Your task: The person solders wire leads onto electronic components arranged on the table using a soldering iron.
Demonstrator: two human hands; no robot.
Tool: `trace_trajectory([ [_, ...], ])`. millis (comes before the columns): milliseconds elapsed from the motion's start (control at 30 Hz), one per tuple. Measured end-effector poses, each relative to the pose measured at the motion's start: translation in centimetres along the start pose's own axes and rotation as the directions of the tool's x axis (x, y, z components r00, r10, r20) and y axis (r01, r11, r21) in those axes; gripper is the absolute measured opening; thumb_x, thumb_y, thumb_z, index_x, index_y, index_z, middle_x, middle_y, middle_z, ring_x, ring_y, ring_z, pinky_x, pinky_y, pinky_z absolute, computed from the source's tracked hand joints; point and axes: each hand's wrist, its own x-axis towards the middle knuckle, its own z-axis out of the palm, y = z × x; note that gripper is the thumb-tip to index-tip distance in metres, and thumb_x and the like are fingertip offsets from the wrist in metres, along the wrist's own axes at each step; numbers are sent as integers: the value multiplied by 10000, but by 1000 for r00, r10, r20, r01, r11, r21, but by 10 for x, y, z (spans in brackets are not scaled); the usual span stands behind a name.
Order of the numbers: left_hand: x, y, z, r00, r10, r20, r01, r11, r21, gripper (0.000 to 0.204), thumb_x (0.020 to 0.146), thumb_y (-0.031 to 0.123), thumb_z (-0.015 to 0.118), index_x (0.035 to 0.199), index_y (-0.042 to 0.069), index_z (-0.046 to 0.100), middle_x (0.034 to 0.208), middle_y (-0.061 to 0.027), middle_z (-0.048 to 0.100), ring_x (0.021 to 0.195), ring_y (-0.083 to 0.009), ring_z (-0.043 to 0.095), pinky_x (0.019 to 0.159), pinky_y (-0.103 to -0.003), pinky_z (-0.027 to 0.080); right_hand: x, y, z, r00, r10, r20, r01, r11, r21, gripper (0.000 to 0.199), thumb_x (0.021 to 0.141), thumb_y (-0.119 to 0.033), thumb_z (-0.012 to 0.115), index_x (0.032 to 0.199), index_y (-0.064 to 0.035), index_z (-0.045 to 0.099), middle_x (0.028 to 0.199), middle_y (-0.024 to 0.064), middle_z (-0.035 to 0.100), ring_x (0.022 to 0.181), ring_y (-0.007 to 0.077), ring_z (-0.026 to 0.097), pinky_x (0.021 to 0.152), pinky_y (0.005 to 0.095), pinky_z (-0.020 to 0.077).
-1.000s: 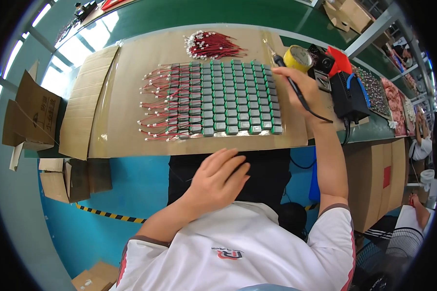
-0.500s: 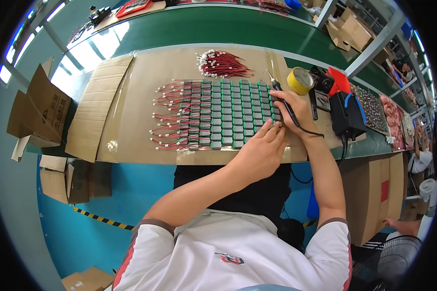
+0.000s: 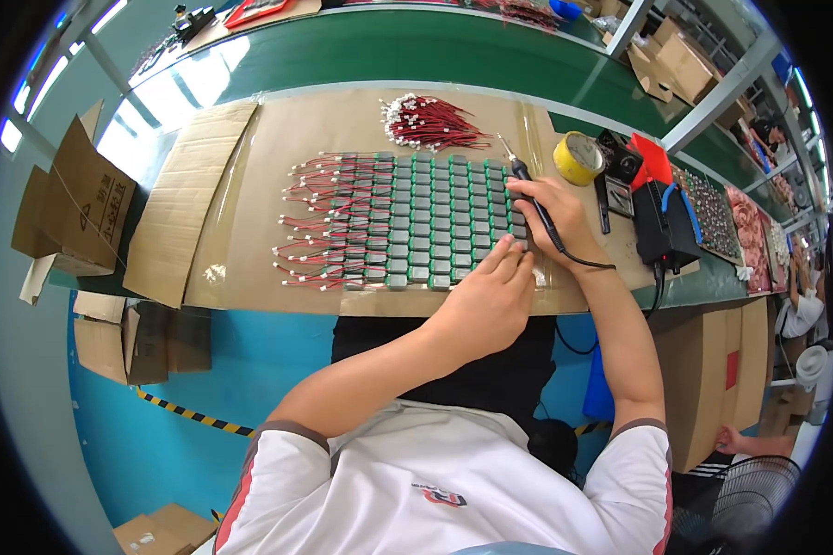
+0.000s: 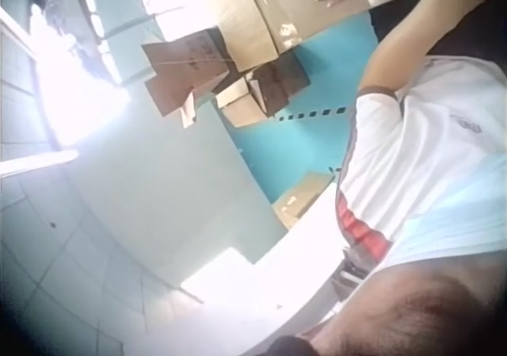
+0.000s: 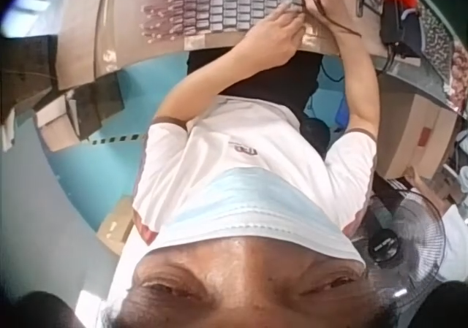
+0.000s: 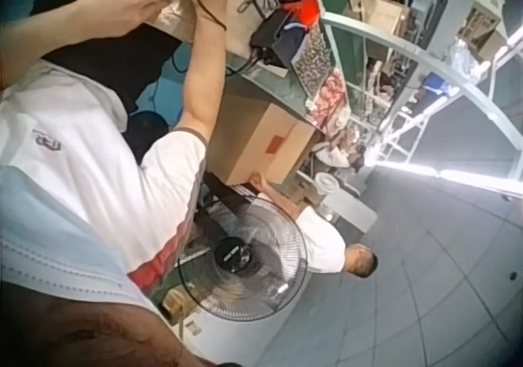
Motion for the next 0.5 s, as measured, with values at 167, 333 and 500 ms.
trace_trajectory([
  [167, 0, -2, 3, 999, -24, 33, 25, 999, -40, 428, 942, 142, 623, 1295, -86, 706, 1430, -284, 653, 1419, -435, 588, 1293, -600, 359, 3, 7, 6, 998, -67, 20, 67, 998, -13, 295, 946, 57, 739, 1225, -35, 725, 1165, 171, 785, 1031, 363, 740, 884, 419, 599],
  [333, 8, -18, -24, 998, -8, -57, -1, 987, -159, 425, 908, 109, 650, 1299, -44, 716, 1396, -281, 656, 1383, -444, 603, 1238, -593, 426, 4, 11, -12, 996, -87, 0, 87, 993, -79, 282, 939, 19, 767, 1209, -55, 738, 1089, 168, 777, 955, 364, 743, 836, 426, 597],
  [500, 18, -148, -74, 971, -209, -121, 213, 977, 25, 234, 919, 8, 635, 1116, 1, 761, 1067, -203, 737, 1022, -402, 698, 906, -507, 559, 34, 21, -16, 952, -286, -112, 273, 955, -115, 219, 939, -65, 770, 1155, -88, 742, 937, 133, 755, 834, 340, 726, 771, 440, 602],
])
